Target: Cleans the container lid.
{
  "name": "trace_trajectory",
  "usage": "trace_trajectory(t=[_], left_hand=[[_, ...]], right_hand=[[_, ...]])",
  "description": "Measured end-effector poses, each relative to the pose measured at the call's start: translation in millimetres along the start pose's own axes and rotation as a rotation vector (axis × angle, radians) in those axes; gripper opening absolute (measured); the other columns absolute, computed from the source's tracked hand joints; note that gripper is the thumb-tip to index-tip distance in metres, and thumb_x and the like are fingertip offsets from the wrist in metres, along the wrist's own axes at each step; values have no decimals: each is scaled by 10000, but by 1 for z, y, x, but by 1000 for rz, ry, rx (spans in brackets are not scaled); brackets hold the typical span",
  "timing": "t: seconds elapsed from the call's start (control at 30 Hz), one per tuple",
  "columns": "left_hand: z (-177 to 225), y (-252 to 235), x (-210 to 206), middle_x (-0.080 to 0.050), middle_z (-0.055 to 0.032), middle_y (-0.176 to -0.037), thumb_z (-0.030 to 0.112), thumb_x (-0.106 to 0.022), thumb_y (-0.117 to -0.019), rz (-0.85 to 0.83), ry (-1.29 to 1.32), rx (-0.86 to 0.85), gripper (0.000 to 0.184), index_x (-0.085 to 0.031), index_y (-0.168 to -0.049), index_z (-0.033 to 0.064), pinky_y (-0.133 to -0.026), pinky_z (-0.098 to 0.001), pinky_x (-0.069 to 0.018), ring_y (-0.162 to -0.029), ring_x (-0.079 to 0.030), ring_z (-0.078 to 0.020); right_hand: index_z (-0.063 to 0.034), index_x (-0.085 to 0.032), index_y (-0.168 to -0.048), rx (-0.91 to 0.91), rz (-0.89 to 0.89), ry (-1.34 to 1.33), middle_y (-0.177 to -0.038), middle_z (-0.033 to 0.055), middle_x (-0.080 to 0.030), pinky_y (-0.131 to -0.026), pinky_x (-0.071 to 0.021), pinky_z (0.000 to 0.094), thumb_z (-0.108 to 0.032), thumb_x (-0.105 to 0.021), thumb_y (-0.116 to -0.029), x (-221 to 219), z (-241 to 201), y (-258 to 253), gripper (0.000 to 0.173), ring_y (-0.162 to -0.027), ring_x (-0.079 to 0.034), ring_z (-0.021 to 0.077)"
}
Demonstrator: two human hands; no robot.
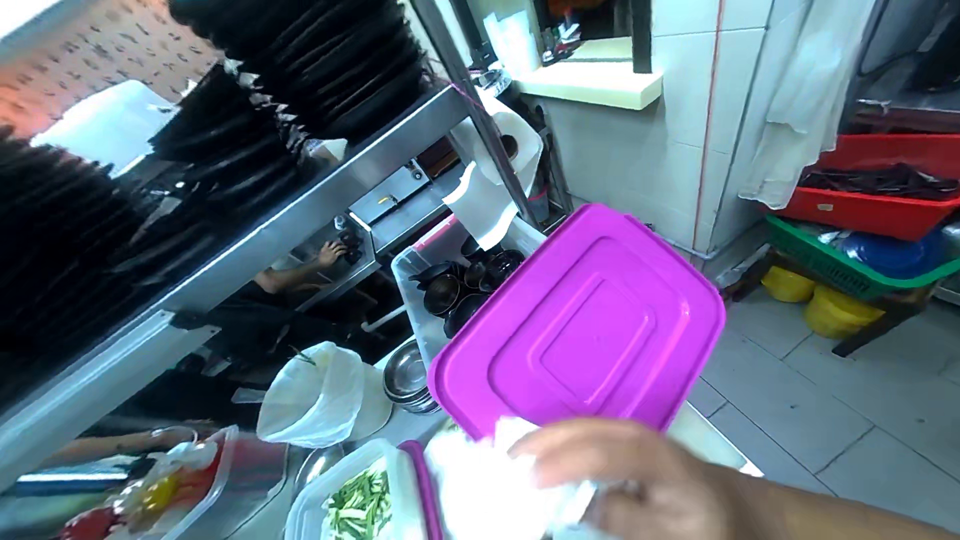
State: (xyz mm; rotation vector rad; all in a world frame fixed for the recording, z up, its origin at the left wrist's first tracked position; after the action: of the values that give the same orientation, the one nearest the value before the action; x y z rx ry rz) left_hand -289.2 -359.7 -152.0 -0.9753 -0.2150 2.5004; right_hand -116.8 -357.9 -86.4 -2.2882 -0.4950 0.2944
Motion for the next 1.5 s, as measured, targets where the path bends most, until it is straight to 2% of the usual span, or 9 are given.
trace_trajectory(t=[0.07, 0.13, 0.27, 0.47, 0.63, 0.73, 1.17, 1.33, 1.5], left_hand=[[1, -5, 10, -760, -66, -1072, 27, -764, -828, 206, -99, -31, 469, -622, -1262, 138, -855, -380, -629, -964, -747, -163], [4, -6, 12, -747, -138, -1081, -30, -766, -802, 243, -97, -30, 556, -544, -1301, 72, -852, -454, -631, -964, -751, -243], [-2, -4, -1, -743, -131, -1102, -38, -751, -827, 186, -117, 10, 570, -513, -1333, 72, -870, -451, -626, -979, -749, -234], [-8, -15, -9, -732, -112, -1146, -2, -724, -904, 0, -228, 50, 515, -490, -1356, 71, -920, -436, -610, -1031, -732, -218], [5, -33, 4, -744, 63, -1085, 498, -648, -953, -27, -397, -5, 433, -601, -1291, 232, -887, -282, -598, -994, -708, -43], [12, -33, 0, -739, -14, -1187, 681, -604, -894, -73, -25, 49, 626, -682, -1290, 202, -990, -351, -561, -1124, -691, -125], [38, -36, 17, -669, -116, -1296, 678, -559, -927, 235, 351, 0, 651, -619, -1337, 177, -1003, -547, -539, -1216, -645, -282], [53, -44, 11, -653, -101, -1320, 633, -492, -985, 184, 380, -54, 602, -599, -1355, 171, -1006, -528, -538, -1239, -628, -261], [50, -44, 6, -659, -122, -1308, 587, -531, -985, 163, 473, -59, 575, -615, -1342, 143, -1007, -543, -534, -1235, -632, -280]], right_hand=[[-157, -627, -1343, -166, 255, 144, -1182, 1, -702, -849, -606, 283, -222, -539, -1045, 33, -14, -4, 318, -995, -684, 84], [-208, -548, -1408, -219, 396, 583, -1226, -31, -648, -828, -607, 294, -282, -564, -1022, 63, -16, -15, 393, -1027, -658, 85], [-154, -620, -1371, -345, 434, 1230, -1266, 152, -592, -907, -494, 588, -440, -508, -1013, 102, 11, -30, 472, -1193, -548, 379], [-133, -663, -1347, -242, 482, 975, -1254, 95, -602, -958, -496, 507, -307, -556, -994, 76, 20, -33, 408, -1189, -552, 281], [-162, -704, -1306, 75, 58, 946, -1317, 89, -605, -1034, -456, 453, -269, -551, -978, -6, 19, -33, 378, -1261, -509, 280], [-223, -676, -1337, 81, -107, 1028, -1376, 34, -606, -1047, -479, 443, -253, -538, -1035, -25, 21, -23, 333, -1314, -498, 270], [-249, -601, -1367, -5, -242, 1206, -1401, 6, -592, -1041, -487, 399, -131, -534, -1037, -14, 32, 81, 356, -1288, -537, 244], [-171, -716, -1263, -174, -19, 1244, -1325, 136, -651, -973, -507, 600, -127, -533, -994, 55, 27, 43, 328, -1227, -592, 391], [-94, -689, -1308, -167, 175, 1369, -1424, 212, -556, -1020, -416, 636, -186, -495, -1022, 107, -6, -11, 357, -1283, -489, 472]])
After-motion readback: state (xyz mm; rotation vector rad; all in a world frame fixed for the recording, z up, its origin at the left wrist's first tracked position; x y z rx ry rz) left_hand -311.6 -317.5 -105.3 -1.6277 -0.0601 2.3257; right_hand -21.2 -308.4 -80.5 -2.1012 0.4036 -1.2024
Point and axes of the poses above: each hand's wrist, its own y-axis away from the middle knuckle, its own x-axis out of the back of the hand, z = x × y, the point moved 3 cm from there along -y, towards the middle knuckle
